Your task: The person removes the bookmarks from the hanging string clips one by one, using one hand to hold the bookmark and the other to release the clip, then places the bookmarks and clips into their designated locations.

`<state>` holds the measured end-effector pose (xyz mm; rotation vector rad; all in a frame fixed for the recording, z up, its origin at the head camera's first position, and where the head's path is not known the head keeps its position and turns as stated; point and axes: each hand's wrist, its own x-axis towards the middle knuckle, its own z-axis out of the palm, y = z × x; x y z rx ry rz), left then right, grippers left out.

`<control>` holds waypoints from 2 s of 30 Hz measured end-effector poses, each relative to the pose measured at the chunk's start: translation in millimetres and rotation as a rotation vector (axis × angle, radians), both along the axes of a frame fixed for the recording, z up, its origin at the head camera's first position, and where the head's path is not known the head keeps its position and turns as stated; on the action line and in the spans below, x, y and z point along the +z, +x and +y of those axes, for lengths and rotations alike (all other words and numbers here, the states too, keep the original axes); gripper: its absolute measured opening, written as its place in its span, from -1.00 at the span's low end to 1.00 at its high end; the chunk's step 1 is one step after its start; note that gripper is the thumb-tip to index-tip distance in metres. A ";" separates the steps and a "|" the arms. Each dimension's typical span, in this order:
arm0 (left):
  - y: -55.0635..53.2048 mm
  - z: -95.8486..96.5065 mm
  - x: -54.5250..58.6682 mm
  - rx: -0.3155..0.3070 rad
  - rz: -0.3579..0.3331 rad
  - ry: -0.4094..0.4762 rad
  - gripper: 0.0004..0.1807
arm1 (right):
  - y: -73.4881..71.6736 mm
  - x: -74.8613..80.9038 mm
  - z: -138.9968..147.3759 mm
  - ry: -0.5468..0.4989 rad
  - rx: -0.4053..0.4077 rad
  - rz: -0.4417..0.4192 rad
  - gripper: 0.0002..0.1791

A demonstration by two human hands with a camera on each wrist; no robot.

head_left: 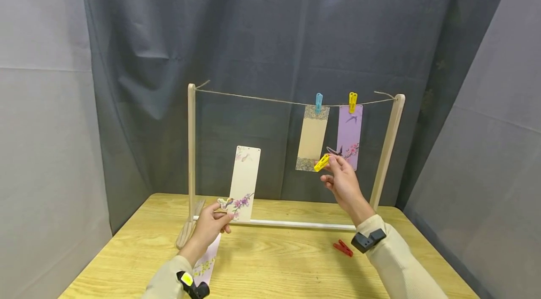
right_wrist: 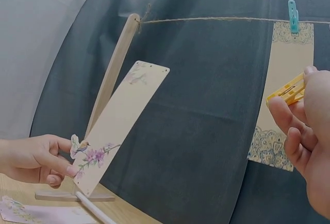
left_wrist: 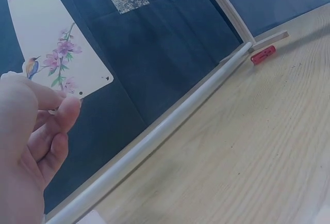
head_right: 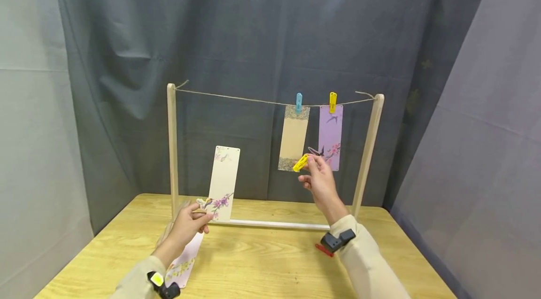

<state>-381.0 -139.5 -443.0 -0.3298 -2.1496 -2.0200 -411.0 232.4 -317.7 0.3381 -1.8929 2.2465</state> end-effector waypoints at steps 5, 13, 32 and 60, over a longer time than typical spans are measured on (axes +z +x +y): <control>3.7 -1.9 -1.4 0.001 -0.018 -0.004 -0.63 | 2.8 -8.5 2.5 -0.006 -0.010 -0.011 -0.49; 8.4 -5.0 -11.2 0.011 -0.022 -0.008 -0.64 | 6.8 -23.5 7.2 -0.021 -0.013 -0.016 -0.58; 15.0 -12.4 -38.5 0.011 -0.057 0.028 -0.73 | 23.1 -68.7 27.9 0.095 -0.089 -0.028 -0.47; 35.7 -29.0 -58.1 0.028 -0.090 0.048 -0.55 | 45.0 -130.9 69.4 0.091 -0.201 -0.088 -0.43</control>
